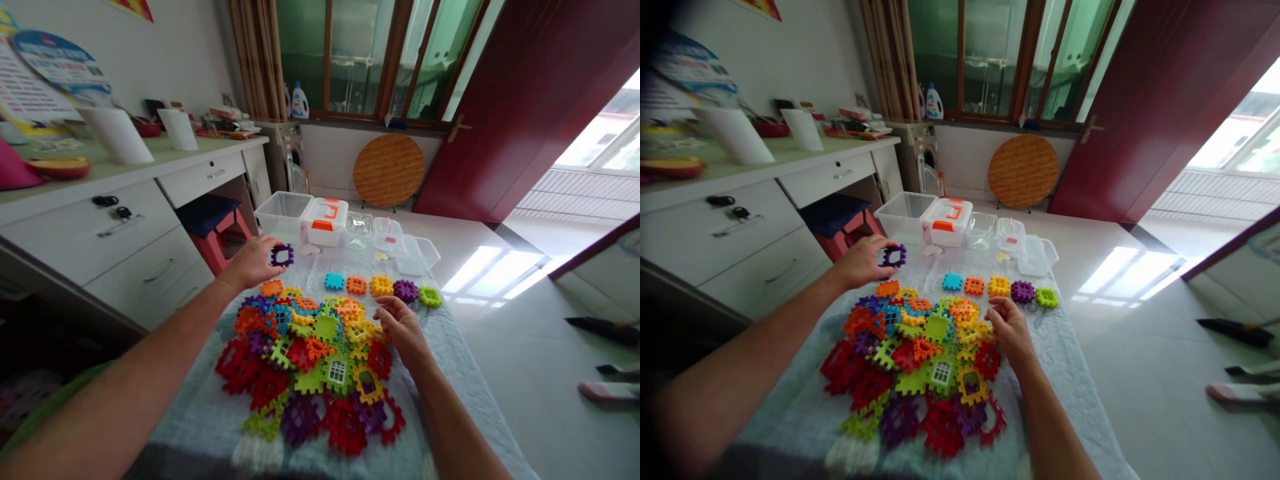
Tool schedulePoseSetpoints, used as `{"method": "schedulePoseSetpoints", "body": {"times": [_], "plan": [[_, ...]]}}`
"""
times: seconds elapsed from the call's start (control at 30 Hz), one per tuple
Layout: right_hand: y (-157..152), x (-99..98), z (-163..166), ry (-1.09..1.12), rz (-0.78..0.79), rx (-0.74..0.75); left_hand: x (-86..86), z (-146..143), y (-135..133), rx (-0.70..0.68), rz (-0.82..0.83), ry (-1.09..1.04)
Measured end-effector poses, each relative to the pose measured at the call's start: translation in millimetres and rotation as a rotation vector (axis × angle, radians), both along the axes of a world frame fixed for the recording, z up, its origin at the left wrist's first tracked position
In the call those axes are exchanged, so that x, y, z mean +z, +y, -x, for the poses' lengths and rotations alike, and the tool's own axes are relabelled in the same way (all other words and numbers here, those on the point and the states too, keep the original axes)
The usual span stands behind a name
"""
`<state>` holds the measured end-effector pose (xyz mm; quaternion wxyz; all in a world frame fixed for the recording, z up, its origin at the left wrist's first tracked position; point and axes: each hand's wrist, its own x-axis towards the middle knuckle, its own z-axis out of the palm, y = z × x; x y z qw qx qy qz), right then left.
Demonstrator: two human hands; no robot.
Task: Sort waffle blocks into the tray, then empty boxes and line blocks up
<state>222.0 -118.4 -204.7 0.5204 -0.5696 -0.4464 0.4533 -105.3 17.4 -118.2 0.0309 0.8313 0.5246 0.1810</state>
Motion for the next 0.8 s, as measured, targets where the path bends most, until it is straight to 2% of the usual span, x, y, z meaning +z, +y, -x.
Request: {"method": "schedulePoseSetpoints", "body": {"times": [0.1, 0.2, 0.43, 0.8], "plan": [[1, -1.5, 0, -0.020, 0.015, -0.007, -3.4, 44, 32, 0.054, 0.096, 0.078], [1, -4.4, 0, -0.029, 0.024, -0.013, -14.0, 60, 49, 0.057, 0.201, 0.169], [1, -9.4, -10, -0.029, 0.013, -0.053, -39.2, 48, 59, -0.011, 0.346, 0.250], [1, -8.9, -10, -0.029, 0.045, -0.038, -54.2, 47, 65, 0.025, 0.410, 0.213]]}}
